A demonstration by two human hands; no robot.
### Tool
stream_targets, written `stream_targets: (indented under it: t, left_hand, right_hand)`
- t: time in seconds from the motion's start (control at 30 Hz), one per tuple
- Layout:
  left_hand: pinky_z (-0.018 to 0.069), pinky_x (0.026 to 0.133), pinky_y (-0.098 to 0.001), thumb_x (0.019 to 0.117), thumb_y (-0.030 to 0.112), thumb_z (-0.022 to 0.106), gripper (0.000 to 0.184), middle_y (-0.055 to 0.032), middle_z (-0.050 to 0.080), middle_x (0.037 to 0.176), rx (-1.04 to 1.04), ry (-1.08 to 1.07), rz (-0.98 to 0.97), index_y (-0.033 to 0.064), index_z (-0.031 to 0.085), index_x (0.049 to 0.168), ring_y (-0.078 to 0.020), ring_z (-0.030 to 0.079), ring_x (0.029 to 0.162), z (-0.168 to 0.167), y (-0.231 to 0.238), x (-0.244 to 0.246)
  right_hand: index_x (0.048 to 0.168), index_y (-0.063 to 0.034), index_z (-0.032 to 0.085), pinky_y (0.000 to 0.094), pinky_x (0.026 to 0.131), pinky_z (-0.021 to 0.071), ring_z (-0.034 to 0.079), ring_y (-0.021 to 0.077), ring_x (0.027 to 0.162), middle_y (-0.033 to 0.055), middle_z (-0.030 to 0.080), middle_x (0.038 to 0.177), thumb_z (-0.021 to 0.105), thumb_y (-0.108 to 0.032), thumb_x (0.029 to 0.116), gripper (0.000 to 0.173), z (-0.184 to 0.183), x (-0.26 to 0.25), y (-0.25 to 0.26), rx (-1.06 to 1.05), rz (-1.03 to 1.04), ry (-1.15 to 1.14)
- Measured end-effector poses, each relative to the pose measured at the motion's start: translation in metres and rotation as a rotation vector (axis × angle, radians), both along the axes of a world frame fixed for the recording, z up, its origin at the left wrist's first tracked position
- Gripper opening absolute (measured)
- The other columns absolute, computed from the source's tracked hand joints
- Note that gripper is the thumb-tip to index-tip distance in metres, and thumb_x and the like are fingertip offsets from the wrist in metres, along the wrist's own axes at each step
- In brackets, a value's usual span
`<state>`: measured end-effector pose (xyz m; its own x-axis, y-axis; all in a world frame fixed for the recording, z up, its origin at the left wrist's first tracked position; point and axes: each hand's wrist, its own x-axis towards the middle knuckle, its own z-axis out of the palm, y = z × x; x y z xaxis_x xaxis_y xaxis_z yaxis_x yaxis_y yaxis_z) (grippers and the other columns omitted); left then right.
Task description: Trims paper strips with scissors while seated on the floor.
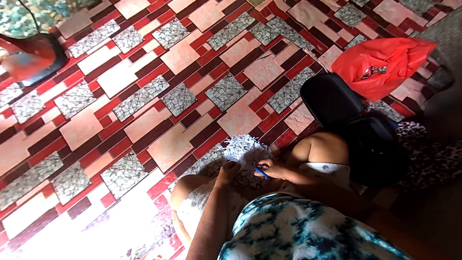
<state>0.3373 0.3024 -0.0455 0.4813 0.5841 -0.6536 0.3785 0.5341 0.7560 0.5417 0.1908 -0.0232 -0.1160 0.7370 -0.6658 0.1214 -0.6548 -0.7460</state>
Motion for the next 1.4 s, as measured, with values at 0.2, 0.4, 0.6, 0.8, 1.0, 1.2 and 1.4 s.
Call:
stream_targets:
  t: [0.2,0.4,0.6,0.8,1.0,1.2,1.4]
  left_hand:
    - [0.0459,0.049,-0.0202,0.1035,0.010,0.058,0.014,-0.0016,0.061,0.071,0.011,0.042,-0.037,-0.0026,0.062,0.104,-0.0053,0.052,0.052,0.0047,0.0005,0.0008]
    - [0.0460,0.048,-0.0211,0.1046,0.012,0.057,0.015,-0.0022,0.060,0.070,-0.002,0.068,0.003,-0.0022,0.062,0.106,-0.0065,0.053,0.051,0.0039,0.0006,0.0022]
    - [0.0436,0.047,-0.0199,0.1039,0.009,0.056,0.011,-0.0018,0.059,0.070,-0.024,0.026,0.023,-0.0016,0.060,0.103,-0.0060,0.051,0.050,0.0036,-0.0007,0.0021]
    - [0.0446,0.049,-0.0199,0.1036,0.010,0.058,0.012,-0.0012,0.060,0.071,0.000,0.019,-0.008,-0.0013,0.062,0.102,-0.0051,0.052,0.052,0.0022,-0.0009,0.0022]
    - [0.0446,0.048,-0.0196,0.1040,0.010,0.058,0.012,-0.0020,0.061,0.072,-0.007,0.027,-0.003,-0.0015,0.062,0.103,-0.0053,0.052,0.052,0.0036,0.0000,0.0022]
    - [0.0466,0.050,-0.0209,0.1042,0.009,0.057,0.013,-0.0020,0.061,0.071,0.014,0.029,0.020,-0.0032,0.061,0.105,-0.0063,0.054,0.053,0.0013,0.0001,0.0017]
    - [0.0457,0.050,-0.0197,0.1034,0.010,0.058,0.012,-0.0011,0.061,0.071,0.018,0.006,-0.012,-0.0017,0.062,0.102,-0.0053,0.054,0.053,0.0006,0.0001,0.0017]
  right_hand:
    - [0.117,0.0039,0.063,0.0217,0.065,0.0511,0.059,0.0045,0.066,0.0048,0.066,0.083,0.070,-0.020,0.0975,0.032,-0.0039,0.0013,-0.0014,0.109,0.034,-0.044]
    - [0.120,0.0014,0.060,0.0210,0.062,0.0493,0.058,0.0039,0.066,0.0026,0.065,0.084,0.069,-0.023,0.0987,0.033,-0.0026,0.0011,0.0000,0.024,-0.026,-0.014]
    - [0.120,0.0004,0.060,0.0227,0.063,0.0467,0.055,0.0054,0.068,0.0043,0.062,0.089,0.070,-0.030,0.0986,0.038,-0.0012,-0.0004,-0.0003,-0.005,0.042,-0.020]
    - [0.117,0.0022,0.062,0.0209,0.063,0.0493,0.057,0.0038,0.065,0.0029,0.063,0.083,0.070,-0.025,0.0983,0.034,-0.0049,-0.0002,-0.0010,0.055,0.013,-0.009]
    - [0.122,0.0043,0.062,0.0216,0.067,0.0520,0.060,0.0044,0.068,0.0058,0.067,0.087,0.069,-0.017,0.0981,0.033,-0.0005,0.0015,0.0002,0.073,0.019,-0.058]
    - [0.115,-0.0048,0.060,0.0220,0.059,0.0441,0.055,0.0048,0.066,0.0000,0.063,0.083,0.068,-0.033,0.0990,0.033,-0.0007,0.0000,0.0010,-0.056,-0.028,0.002]
    - [0.121,0.0017,0.060,0.0233,0.066,0.0491,0.057,0.0063,0.070,0.0051,0.063,0.089,0.071,-0.030,0.0978,0.041,-0.0038,-0.0010,0.0007,-0.011,0.038,-0.010]
